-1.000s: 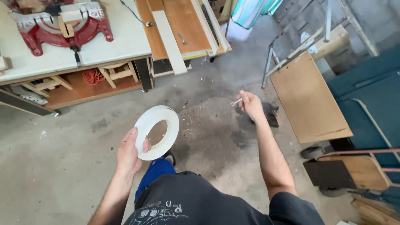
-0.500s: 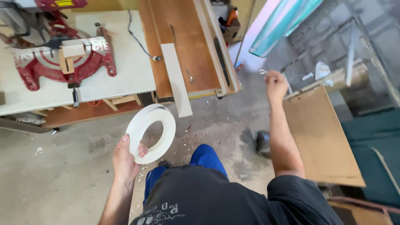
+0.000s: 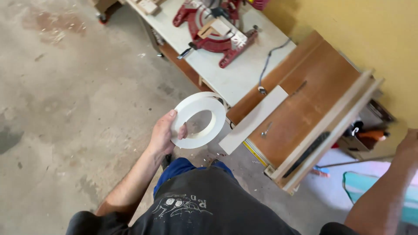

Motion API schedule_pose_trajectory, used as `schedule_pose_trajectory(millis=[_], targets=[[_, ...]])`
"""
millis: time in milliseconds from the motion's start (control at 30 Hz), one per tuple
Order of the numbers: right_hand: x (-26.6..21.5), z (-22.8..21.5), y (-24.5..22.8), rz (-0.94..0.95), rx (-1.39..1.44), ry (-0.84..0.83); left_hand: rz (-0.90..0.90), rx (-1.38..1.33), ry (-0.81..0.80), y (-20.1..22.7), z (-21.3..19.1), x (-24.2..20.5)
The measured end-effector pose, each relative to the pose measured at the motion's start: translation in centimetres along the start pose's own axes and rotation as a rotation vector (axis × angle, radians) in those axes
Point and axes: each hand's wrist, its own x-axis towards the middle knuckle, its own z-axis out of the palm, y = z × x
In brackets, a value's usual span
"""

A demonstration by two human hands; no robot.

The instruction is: Applying edge banding tape to the edges of wooden boards in a workshop environment

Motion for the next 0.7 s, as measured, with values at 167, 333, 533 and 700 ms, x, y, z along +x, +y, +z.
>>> schedule_pose_trajectory(millis=[167, 333, 533, 700], targets=[[7.3, -37.8, -31.2, -0.026, 1.379, -0.328, 0.016, 0.319, 0.005, 0.6, -0.6, -2.8], [5.0, -57.0, -49.2, -1.121, 1.966, -0.509, 0.144, 0.403, 0.077, 1.5, -5.0, -7.2], [-0.5, -70.3, -63.5, -1.711, 1.902, -0.740, 0.200, 0.401, 0.234, 7.0, -13.1, -16.0], [-8.1, -80.0, -73.5, -1.876, 1.872, -0.697, 0.309, 0.330, 0.367, 10.9, -23.4, -23.4]])
